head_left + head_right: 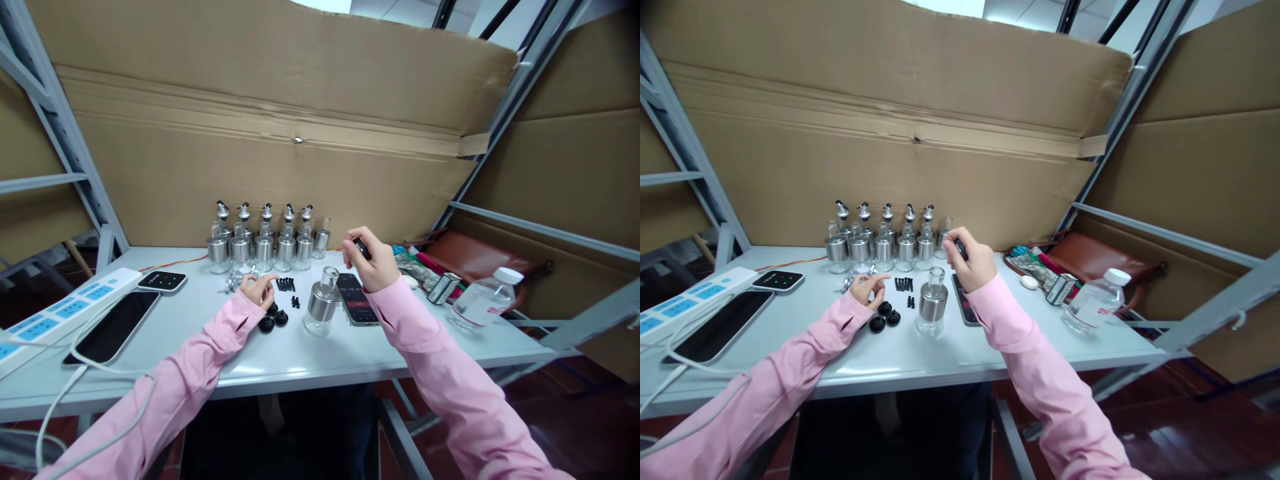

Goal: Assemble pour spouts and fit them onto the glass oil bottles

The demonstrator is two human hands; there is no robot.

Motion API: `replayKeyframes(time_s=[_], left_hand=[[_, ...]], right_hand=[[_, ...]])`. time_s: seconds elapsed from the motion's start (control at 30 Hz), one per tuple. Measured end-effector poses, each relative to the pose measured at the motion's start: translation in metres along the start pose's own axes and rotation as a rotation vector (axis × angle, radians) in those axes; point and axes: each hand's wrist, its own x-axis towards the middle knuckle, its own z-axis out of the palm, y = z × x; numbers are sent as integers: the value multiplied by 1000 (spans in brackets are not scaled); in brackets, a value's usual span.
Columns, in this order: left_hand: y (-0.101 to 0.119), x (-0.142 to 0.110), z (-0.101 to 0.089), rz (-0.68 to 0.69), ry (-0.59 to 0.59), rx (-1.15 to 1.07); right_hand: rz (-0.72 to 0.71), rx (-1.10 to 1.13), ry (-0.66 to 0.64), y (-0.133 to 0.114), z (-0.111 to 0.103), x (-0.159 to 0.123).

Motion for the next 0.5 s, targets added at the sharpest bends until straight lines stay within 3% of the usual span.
replayKeyframes(time_s=[0.13, 0.2, 0.33, 0.5], left_hand=[[2, 0, -3, -6, -18, 2], [4, 0, -5, -10, -25, 4], [4, 0, -3, -21, -23, 0], [-1, -1, 5, -6, 15, 3]], right_hand=[[26, 598, -19, 0, 21, 7], [67, 747, -80, 6, 34, 9], [128, 780, -113, 14, 47, 6], [117, 695, -136, 11, 46, 2]])
